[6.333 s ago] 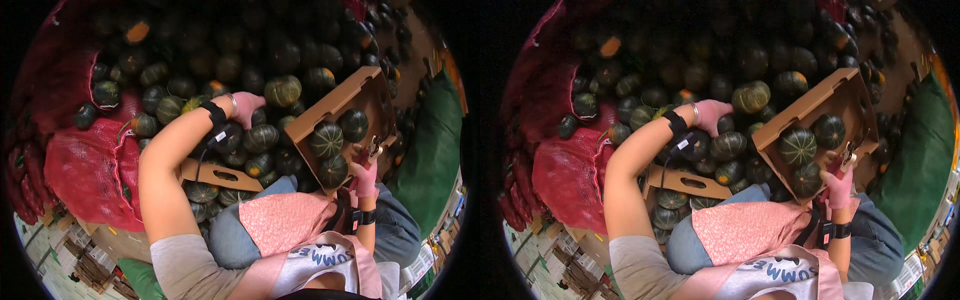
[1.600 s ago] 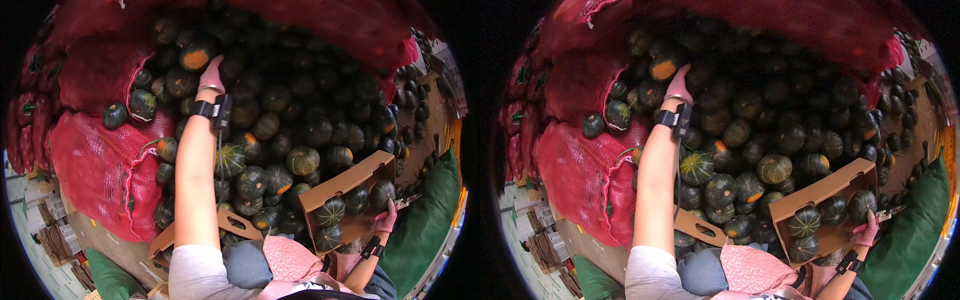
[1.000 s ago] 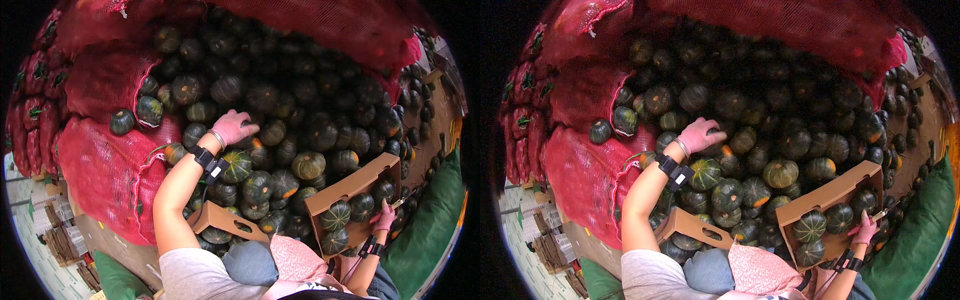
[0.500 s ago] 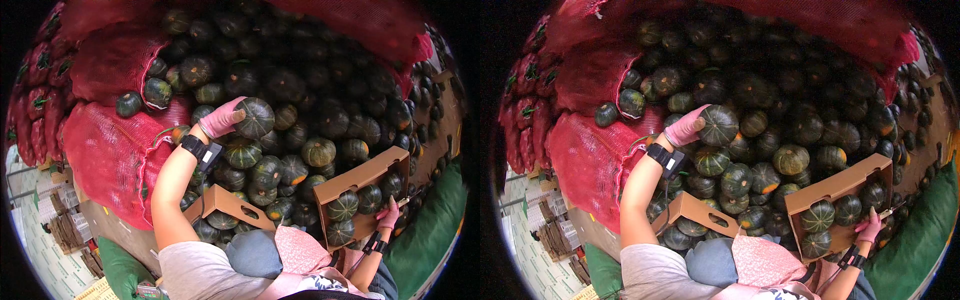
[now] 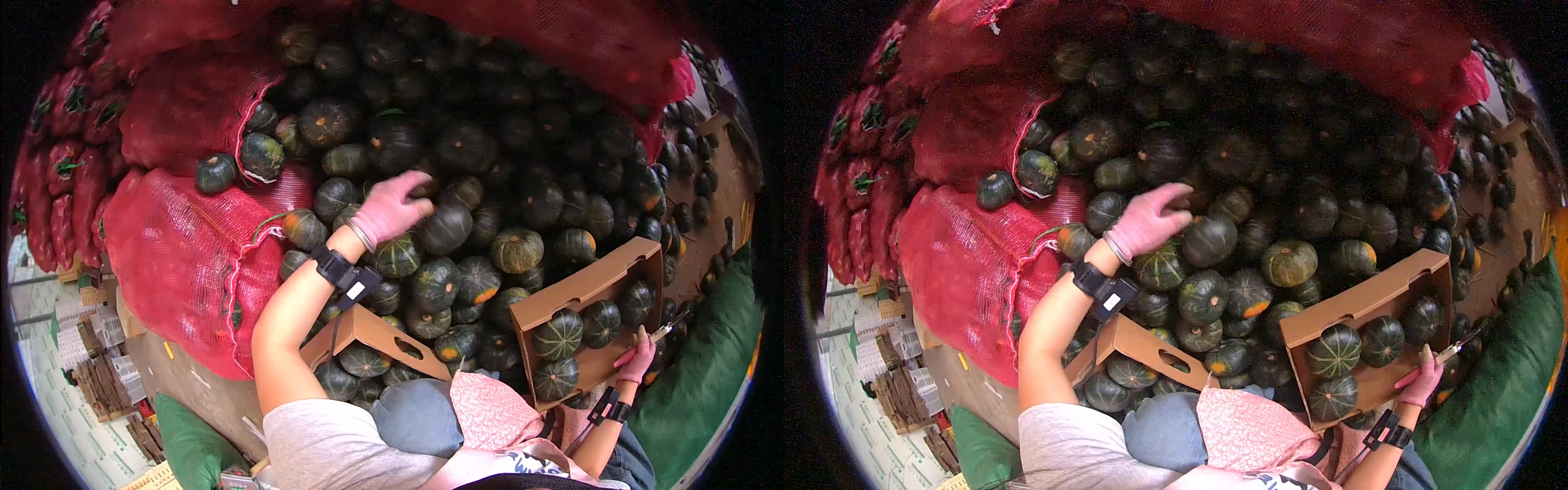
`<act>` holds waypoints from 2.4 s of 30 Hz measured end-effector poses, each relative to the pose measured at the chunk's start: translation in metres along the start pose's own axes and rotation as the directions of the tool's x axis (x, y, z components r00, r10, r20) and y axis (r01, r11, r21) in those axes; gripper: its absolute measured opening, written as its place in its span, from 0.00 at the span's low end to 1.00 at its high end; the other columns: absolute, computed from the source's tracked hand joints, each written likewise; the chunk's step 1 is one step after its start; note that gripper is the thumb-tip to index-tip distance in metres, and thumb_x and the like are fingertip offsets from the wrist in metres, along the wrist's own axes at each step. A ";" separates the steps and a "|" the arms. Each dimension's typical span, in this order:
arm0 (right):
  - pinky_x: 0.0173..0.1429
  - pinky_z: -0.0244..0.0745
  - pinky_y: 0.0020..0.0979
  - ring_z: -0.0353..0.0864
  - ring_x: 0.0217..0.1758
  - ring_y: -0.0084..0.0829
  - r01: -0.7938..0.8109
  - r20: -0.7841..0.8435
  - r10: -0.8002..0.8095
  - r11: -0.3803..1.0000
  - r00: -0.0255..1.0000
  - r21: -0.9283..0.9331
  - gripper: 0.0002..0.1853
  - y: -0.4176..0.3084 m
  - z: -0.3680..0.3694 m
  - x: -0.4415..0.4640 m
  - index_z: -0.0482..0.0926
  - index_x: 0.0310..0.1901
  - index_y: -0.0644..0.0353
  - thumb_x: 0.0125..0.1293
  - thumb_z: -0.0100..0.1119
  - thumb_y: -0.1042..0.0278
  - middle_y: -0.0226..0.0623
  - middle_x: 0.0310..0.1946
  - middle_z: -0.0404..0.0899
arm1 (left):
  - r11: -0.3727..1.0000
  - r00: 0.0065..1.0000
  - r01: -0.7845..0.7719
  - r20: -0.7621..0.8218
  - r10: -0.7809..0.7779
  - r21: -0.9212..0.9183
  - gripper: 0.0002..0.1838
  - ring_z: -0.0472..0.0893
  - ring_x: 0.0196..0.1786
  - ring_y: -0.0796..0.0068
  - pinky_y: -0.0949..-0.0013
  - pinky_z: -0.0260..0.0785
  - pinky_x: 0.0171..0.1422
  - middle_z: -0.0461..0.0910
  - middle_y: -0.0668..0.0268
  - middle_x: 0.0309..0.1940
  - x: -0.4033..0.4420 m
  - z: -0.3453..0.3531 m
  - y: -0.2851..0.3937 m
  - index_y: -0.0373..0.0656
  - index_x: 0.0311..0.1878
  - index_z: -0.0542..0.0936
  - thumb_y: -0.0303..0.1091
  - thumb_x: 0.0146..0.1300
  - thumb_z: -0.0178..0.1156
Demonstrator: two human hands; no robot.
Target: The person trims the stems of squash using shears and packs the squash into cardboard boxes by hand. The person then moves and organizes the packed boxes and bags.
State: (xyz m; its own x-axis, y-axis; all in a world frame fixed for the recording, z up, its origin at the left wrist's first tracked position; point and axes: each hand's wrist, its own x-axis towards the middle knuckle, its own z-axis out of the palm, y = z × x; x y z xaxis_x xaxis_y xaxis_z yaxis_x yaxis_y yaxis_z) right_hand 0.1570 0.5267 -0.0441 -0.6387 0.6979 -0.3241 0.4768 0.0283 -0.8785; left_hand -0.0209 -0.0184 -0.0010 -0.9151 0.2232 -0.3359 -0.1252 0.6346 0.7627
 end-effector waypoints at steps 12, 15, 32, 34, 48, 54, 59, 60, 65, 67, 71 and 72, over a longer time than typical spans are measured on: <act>0.22 0.59 0.20 0.64 0.19 0.18 0.035 0.075 -0.038 0.999 0.996 0.030 0.13 0.005 0.004 -0.008 0.74 0.41 0.61 0.57 0.60 0.65 0.26 0.30 0.71 | 0.936 0.899 0.190 -0.435 -0.045 0.296 0.46 0.73 0.56 0.54 0.57 0.67 0.60 0.71 0.51 0.53 0.082 -0.029 -0.017 0.46 0.61 0.65 0.48 0.36 0.73; 0.20 0.58 0.19 0.63 0.18 0.17 0.082 0.025 -0.085 0.992 0.996 0.101 0.17 -0.011 0.009 -0.020 0.71 0.47 0.62 0.57 0.60 0.66 0.27 0.33 0.72 | 0.565 0.966 -0.212 -0.260 -0.005 -0.798 0.34 0.75 0.51 0.64 0.59 0.70 0.58 0.73 0.59 0.49 0.064 -0.027 -0.020 0.44 0.60 0.65 0.40 0.48 0.65; 0.37 0.72 0.32 0.75 0.29 0.37 0.753 0.362 -0.665 0.522 0.654 -0.400 0.23 -0.131 0.076 -0.112 0.73 0.44 0.60 0.43 0.67 0.69 0.40 0.29 0.74 | -0.291 0.911 0.220 0.090 0.402 -0.931 0.32 0.63 0.65 0.45 0.35 0.55 0.65 0.61 0.52 0.66 0.029 0.074 0.113 0.49 0.64 0.66 0.60 0.63 0.47; 0.42 0.67 0.38 0.72 0.35 0.41 0.818 0.327 -0.774 0.397 0.542 -0.416 0.26 -0.142 0.083 -0.117 0.72 0.44 0.60 0.38 0.68 0.67 0.38 0.30 0.72 | -0.176 0.891 0.304 0.214 0.401 -0.936 0.39 0.65 0.65 0.46 0.35 0.55 0.65 0.63 0.53 0.65 0.024 0.081 0.129 0.50 0.65 0.64 0.68 0.58 0.46; 0.49 0.61 0.39 0.71 0.41 0.40 0.823 0.411 -0.802 0.167 0.434 -0.544 0.31 -0.183 0.086 -0.120 0.70 0.44 0.58 0.32 0.68 0.62 0.35 0.35 0.71 | -0.128 0.918 0.283 0.230 0.324 -0.950 0.29 0.68 0.63 0.56 0.42 0.63 0.62 0.68 0.60 0.61 -0.008 0.114 0.170 0.56 0.62 0.67 0.60 0.63 0.47; 0.48 0.62 0.40 0.70 0.41 0.40 0.802 0.466 -0.747 0.150 0.475 -0.578 0.31 -0.175 0.084 -0.113 0.70 0.44 0.60 0.34 0.68 0.63 0.38 0.35 0.71 | -0.075 0.957 0.173 0.150 0.249 -0.982 0.25 0.66 0.64 0.49 0.35 0.60 0.62 0.67 0.61 0.62 -0.023 0.124 0.182 0.66 0.62 0.67 0.59 0.63 0.46; 0.45 0.63 0.39 0.71 0.39 0.39 0.783 0.477 -0.775 0.037 0.415 -0.621 0.26 -0.182 0.082 -0.115 0.70 0.41 0.61 0.35 0.65 0.67 0.38 0.32 0.71 | -0.075 0.981 0.106 0.092 0.169 -0.992 0.25 0.68 0.63 0.54 0.38 0.63 0.61 0.69 0.62 0.59 -0.033 0.133 0.183 0.63 0.59 0.69 0.60 0.61 0.48; 0.45 0.63 0.39 0.71 0.39 0.39 0.789 0.494 -0.771 0.017 0.401 -0.614 0.25 -0.185 0.082 -0.112 0.70 0.40 0.61 0.35 0.65 0.68 0.39 0.31 0.71 | -0.111 0.981 0.137 0.120 0.151 -0.984 0.25 0.69 0.62 0.55 0.39 0.64 0.60 0.69 0.62 0.59 -0.032 0.133 0.183 0.61 0.59 0.70 0.59 0.61 0.48; 0.33 0.71 0.39 0.79 0.28 0.42 0.832 0.659 -0.635 -0.044 0.404 -0.553 0.11 -0.185 0.101 -0.077 0.73 0.31 0.60 0.44 0.61 0.69 0.40 0.22 0.77 | -0.177 0.987 0.162 0.161 0.017 -0.971 0.25 0.72 0.57 0.60 0.43 0.68 0.58 0.71 0.63 0.56 -0.022 0.132 0.175 0.56 0.56 0.72 0.56 0.59 0.53; 0.34 0.73 0.39 0.80 0.29 0.42 0.864 0.654 -0.603 0.128 0.457 -0.486 0.09 -0.181 0.106 -0.071 0.73 0.29 0.59 0.46 0.61 0.68 0.41 0.22 0.77 | -0.122 1.000 -0.020 -0.019 -0.010 -0.992 0.25 0.72 0.57 0.60 0.44 0.68 0.57 0.69 0.63 0.57 -0.018 0.134 0.164 0.57 0.59 0.67 0.50 0.59 0.56; 0.35 0.72 0.33 0.78 0.30 0.45 0.705 0.670 -0.391 0.649 0.631 -0.286 0.15 -0.156 0.115 -0.089 0.72 0.31 0.62 0.45 0.66 0.64 0.46 0.25 0.75 | 0.110 0.862 -0.474 -0.435 0.261 -0.873 0.37 0.71 0.58 0.60 0.53 0.68 0.60 0.65 0.62 0.58 -0.029 0.124 0.167 0.61 0.66 0.53 0.37 0.56 0.60; 0.36 0.72 0.33 0.78 0.31 0.45 0.657 0.684 -0.375 0.727 0.626 -0.202 0.17 -0.145 0.120 -0.097 0.73 0.33 0.62 0.45 0.66 0.63 0.47 0.25 0.75 | 0.140 0.819 -0.529 -0.461 0.341 -0.837 0.38 0.71 0.58 0.62 0.55 0.68 0.60 0.65 0.62 0.57 -0.034 0.119 0.173 0.61 0.67 0.51 0.35 0.56 0.60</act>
State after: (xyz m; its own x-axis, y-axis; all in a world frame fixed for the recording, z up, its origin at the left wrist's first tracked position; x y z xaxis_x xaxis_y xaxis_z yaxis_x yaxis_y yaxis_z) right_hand 0.0774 0.3693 0.0731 -0.9915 -0.0636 -0.1136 0.0494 0.6237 -0.7801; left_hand 0.0341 0.1715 0.0768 -0.9692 0.0580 0.2394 0.1458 -0.6481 0.7474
